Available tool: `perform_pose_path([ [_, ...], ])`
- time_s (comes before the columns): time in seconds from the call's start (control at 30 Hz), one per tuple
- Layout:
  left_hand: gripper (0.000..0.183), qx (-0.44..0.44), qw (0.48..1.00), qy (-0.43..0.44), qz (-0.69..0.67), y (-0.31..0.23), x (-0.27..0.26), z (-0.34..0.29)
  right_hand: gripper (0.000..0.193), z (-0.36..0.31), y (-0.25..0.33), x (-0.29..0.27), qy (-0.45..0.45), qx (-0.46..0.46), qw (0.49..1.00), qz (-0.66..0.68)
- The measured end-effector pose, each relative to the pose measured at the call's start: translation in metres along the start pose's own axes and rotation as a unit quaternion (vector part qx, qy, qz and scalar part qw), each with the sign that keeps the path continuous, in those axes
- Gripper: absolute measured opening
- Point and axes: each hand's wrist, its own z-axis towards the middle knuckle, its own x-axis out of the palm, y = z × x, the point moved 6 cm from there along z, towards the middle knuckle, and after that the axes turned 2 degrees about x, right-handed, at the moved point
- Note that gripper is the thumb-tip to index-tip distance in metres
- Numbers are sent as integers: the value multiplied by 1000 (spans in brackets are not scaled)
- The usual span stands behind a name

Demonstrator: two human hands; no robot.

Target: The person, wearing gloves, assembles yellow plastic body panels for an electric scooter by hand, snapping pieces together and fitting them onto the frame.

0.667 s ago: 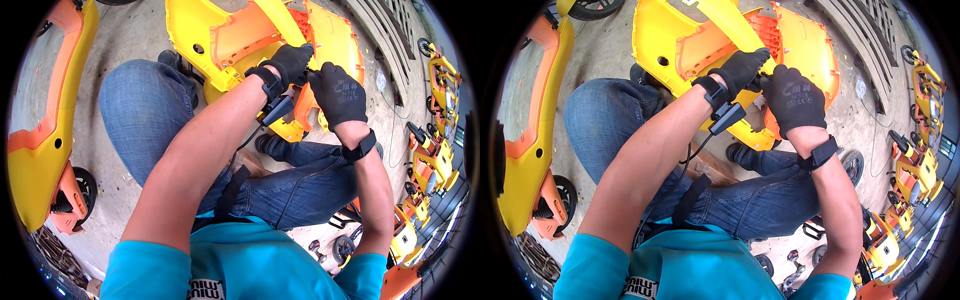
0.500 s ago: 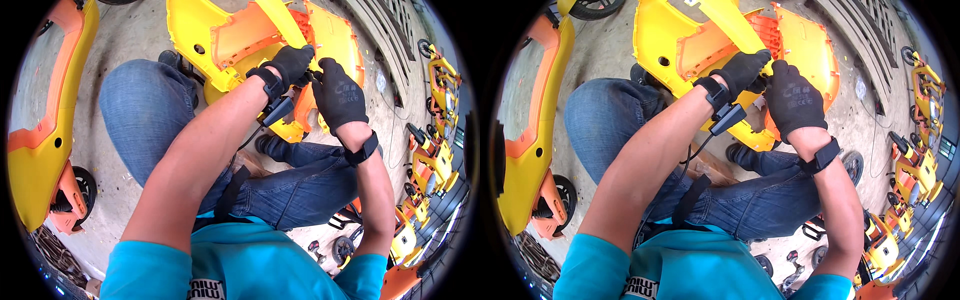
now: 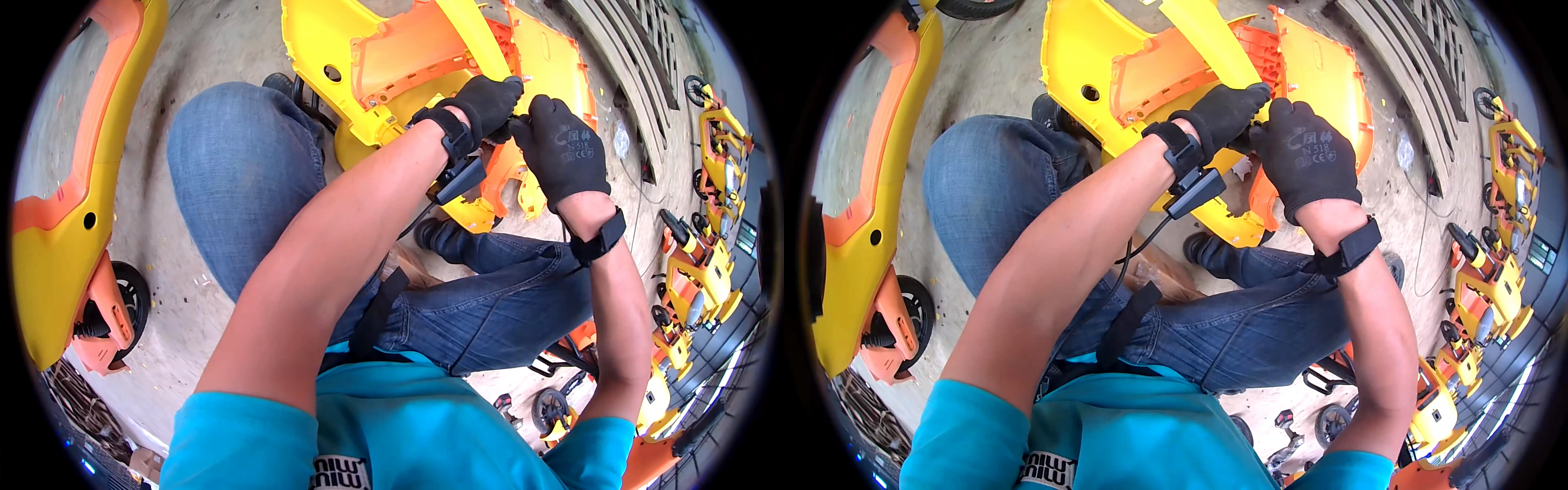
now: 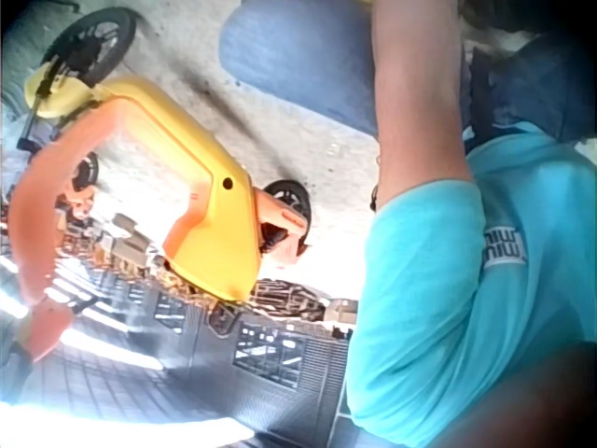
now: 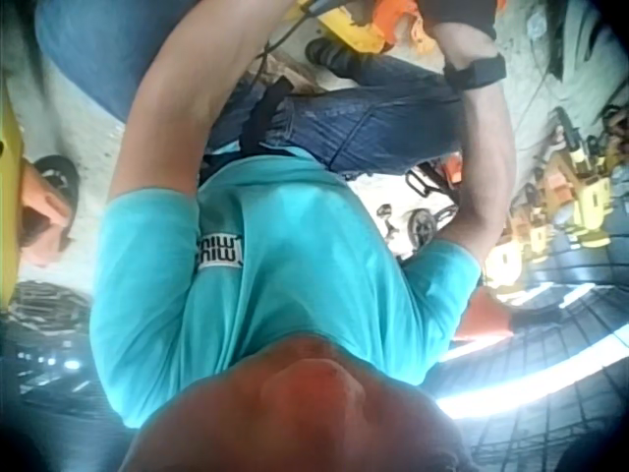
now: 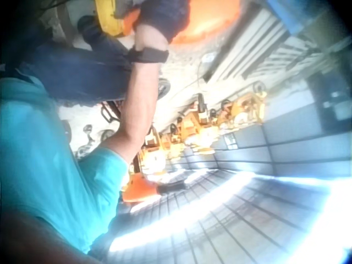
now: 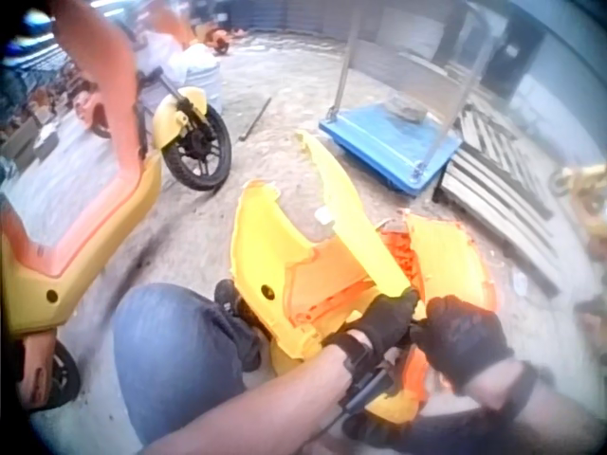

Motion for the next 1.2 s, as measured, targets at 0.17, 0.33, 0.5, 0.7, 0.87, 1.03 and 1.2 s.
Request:
perform_pose_path([
  [0.17,24,16,999,27,-22,-1,3,0,22,-1,3,-2,-49,-87,995,14],
  [0.33,22,22,999,26,14,1,3,4,20,-3,8,-4,-95,-150,983,-35],
  [0.5,32,17,997,21,70,-4,1,1,19,4,4,-4,-10,-29,997,-70],
  [0.7,30,15,1000,11,22,-2,2,0,20,1,0,-6,-49,-42,998,19],
  [0.87,44,81,996,32,3,-7,4,0,18,0,12,-8,-84,-133,987,-45],
  [1.03,38,35,999,14,-1,-3,2,2,20,0,7,-4,-32,-68,995,-73],
  [1.2,40,39,998,25,36,-8,3,-1,23,-1,-9,6,4,-4,997,-78],
])
